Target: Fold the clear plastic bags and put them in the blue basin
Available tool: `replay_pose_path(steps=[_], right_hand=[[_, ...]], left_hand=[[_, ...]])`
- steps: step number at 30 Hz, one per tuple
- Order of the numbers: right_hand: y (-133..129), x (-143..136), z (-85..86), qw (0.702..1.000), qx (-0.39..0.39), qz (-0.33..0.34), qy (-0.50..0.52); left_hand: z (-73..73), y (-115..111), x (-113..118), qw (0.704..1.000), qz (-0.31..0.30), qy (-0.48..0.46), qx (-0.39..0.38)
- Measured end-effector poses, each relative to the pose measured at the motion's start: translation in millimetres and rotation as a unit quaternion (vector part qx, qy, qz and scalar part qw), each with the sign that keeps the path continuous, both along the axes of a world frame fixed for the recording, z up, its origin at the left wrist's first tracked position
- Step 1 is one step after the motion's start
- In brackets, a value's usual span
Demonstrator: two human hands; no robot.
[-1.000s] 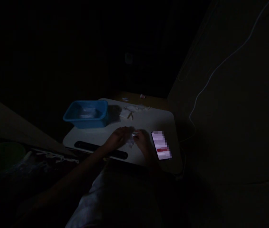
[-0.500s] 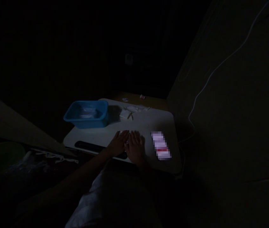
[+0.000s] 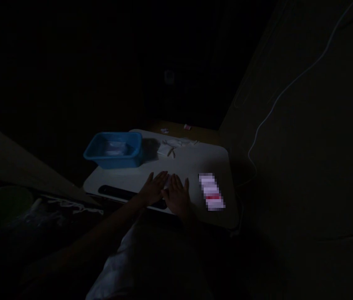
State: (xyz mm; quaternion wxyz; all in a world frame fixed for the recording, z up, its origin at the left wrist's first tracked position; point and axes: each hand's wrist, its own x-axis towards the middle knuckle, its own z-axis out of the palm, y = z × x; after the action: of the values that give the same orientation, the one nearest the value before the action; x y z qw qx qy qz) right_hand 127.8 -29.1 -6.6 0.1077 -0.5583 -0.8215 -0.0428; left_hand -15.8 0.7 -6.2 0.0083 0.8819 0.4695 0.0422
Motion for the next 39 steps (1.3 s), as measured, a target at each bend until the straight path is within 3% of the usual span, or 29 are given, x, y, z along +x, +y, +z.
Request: replay_pose_path(steps=[13, 25, 28, 33, 35, 39], right_hand=[[1.0, -1.3, 0.1, 1.000, -0.007, -0.006, -0.006], [-0.1, -3.2, 0.4, 1.000, -0.020, -0.009, 0.004], [-0.8, -3.7, 3.2, 0.999, -0.032, -0.008, -0.004], [-1.2, -0.7, 2.5, 0.999, -0.040, 0.012, -0.023], [-1.2, 1.6, -0.5, 0.998, -0.043, 0.030, -0.029], [-1.3, 3.0, -3.2, 0.998, -0.035, 0.037, -0.027]], left_hand=[[1.3, -4.4, -3.3, 0.998, 0.068, -0.002, 0.014], [10.7, -10.6, -4.3, 0.979, 0.202, 0.000, -0.014], [19.9, -8.7, -4.5, 0.987, 0.157, -0.016, -0.020], [24.7, -13.1, 18.4, 0.998, -0.038, -0.052, -0.021], [21.3, -16.3, 30.5, 0.996, -0.055, -0.059, -0.023], [13.0, -17.1, 42.2, 0.997, -0.022, -0.061, -0.036]])
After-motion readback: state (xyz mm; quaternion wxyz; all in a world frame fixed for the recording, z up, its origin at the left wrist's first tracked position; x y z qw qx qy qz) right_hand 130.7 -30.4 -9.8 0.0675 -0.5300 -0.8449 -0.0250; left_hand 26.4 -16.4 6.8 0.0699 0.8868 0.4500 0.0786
